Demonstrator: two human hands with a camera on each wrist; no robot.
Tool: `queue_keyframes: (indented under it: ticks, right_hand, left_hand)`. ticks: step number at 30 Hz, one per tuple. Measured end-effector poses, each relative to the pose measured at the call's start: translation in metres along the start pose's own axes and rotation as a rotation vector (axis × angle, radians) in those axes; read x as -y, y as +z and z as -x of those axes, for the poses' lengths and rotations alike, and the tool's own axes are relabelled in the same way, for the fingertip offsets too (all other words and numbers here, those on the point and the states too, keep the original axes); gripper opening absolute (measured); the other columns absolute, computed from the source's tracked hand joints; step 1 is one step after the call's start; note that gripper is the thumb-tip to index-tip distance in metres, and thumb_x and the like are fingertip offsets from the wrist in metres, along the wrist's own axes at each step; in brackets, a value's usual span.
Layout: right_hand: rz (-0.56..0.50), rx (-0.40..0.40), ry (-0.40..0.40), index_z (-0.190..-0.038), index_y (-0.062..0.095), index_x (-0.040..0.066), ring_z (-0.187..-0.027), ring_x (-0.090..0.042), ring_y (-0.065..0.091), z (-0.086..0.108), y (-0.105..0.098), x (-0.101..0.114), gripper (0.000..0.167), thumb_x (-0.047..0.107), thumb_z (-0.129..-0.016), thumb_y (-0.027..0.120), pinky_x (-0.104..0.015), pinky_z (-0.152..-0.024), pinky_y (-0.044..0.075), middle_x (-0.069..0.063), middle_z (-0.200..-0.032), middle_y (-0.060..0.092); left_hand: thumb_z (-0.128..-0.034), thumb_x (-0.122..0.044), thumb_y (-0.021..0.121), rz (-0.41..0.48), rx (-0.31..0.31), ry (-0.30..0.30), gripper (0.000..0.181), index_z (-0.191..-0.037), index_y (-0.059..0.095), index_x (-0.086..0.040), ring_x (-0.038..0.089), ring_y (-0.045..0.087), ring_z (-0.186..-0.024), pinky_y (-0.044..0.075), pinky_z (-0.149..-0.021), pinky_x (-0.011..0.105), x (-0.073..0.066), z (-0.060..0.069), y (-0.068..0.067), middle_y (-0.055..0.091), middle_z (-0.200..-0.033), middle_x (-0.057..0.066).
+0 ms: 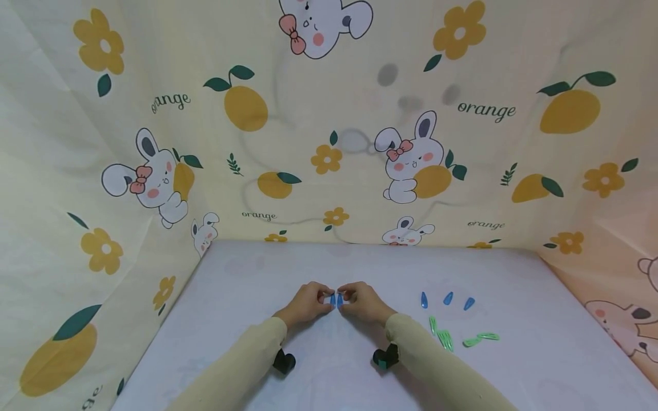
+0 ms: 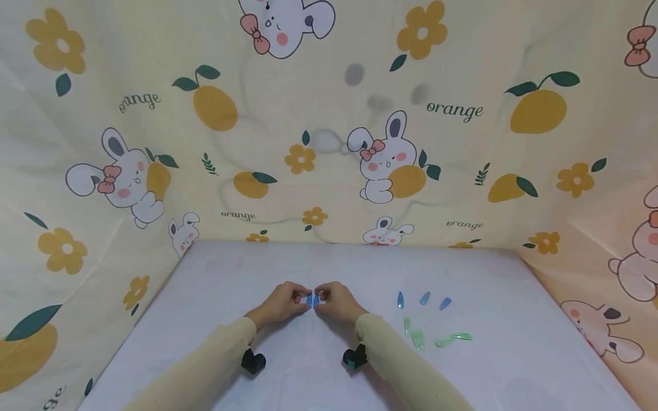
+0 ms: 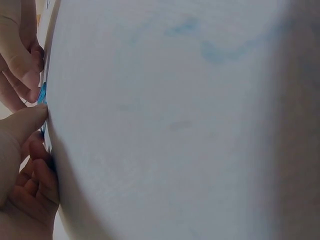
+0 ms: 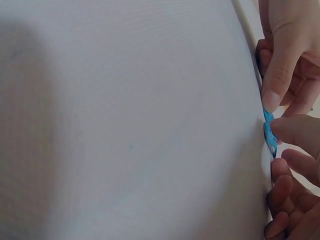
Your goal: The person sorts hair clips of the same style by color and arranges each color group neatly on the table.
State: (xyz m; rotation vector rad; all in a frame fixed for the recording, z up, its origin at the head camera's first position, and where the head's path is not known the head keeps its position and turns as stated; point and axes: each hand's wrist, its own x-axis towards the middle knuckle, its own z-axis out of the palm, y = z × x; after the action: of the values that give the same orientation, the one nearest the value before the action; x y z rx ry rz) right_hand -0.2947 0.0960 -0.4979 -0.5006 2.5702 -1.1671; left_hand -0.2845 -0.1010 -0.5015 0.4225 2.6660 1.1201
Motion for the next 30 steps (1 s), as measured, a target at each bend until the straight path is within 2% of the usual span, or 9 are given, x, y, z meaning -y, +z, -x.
queue_keyframes:
  ticks: [5, 10, 14, 21, 26, 30]
  right_hand:
    - [-0.013, 0.009, 0.018, -0.130, 0.065, 0.006, -0.088, -0.018, 0.058, 0.002, -0.005, -0.001, 0.048, 0.010, -0.085, 0.078, -0.029, -0.075, 0.050, -0.006, -0.100, 0.064]
    - [-0.010, 0.011, -0.023, -0.131, 0.064, 0.003, -0.082, -0.017, 0.058, 0.005, -0.014, -0.004, 0.046, 0.012, -0.087, 0.078, -0.027, -0.069, 0.050, -0.008, -0.100, 0.065]
    - [0.001, 0.011, -0.061, -0.131, 0.063, 0.000, -0.076, -0.016, 0.058, 0.009, -0.025, -0.005, 0.046, 0.011, -0.088, 0.076, -0.026, -0.065, 0.049, -0.010, -0.100, 0.066]
    - [0.037, -0.025, -0.040, -0.131, 0.065, 0.004, -0.083, -0.017, 0.060, 0.018, -0.045, -0.005, 0.044, 0.016, -0.090, 0.075, -0.029, -0.072, 0.051, -0.008, -0.105, 0.067]
    - [0.061, -0.042, -0.064, -0.130, 0.064, 0.002, -0.081, -0.017, 0.061, 0.025, -0.059, -0.010, 0.043, 0.015, -0.090, 0.074, -0.029, -0.070, 0.050, -0.011, -0.107, 0.067]
    - [0.076, -0.049, -0.069, -0.130, 0.064, 0.000, -0.083, -0.019, 0.062, 0.031, -0.070, -0.012, 0.044, 0.016, -0.091, 0.074, -0.029, -0.072, 0.050, -0.016, -0.109, 0.067]
  left_hand:
    - [-0.0912, -0.017, 0.075, -0.004, -0.011, 0.021, 0.040, -0.128, 0.068, -0.003, 0.010, 0.045, -0.063, 0.035, -0.057, 0.020, 0.002, -0.001, 0.001, 0.050, -0.067, -0.003]
    - [-0.0902, -0.014, 0.076, -0.014, -0.027, 0.046, 0.039, -0.126, 0.069, -0.001, 0.009, 0.044, -0.061, 0.034, -0.056, 0.019, 0.003, -0.001, 0.002, 0.050, -0.067, -0.003]
    - [-0.0903, -0.015, 0.076, -0.016, -0.020, 0.019, 0.040, -0.127, 0.069, -0.003, 0.009, 0.044, -0.063, 0.034, -0.057, 0.020, 0.001, -0.001, 0.002, 0.051, -0.068, -0.003]
    - [-0.0897, -0.019, 0.077, -0.083, -0.030, -0.011, 0.038, -0.125, 0.071, -0.007, 0.009, 0.044, -0.063, 0.034, -0.058, 0.022, -0.004, 0.002, -0.001, 0.051, -0.068, -0.004]
    - [-0.0893, -0.023, 0.078, -0.130, -0.031, -0.041, 0.039, -0.125, 0.071, -0.010, 0.010, 0.044, -0.065, 0.033, -0.058, 0.023, -0.007, 0.004, -0.002, 0.050, -0.069, -0.004]
    - [-0.0895, -0.025, 0.078, -0.134, -0.024, -0.057, 0.040, -0.127, 0.071, -0.012, 0.010, 0.045, -0.066, 0.033, -0.059, 0.023, -0.007, 0.004, -0.001, 0.051, -0.070, -0.004]
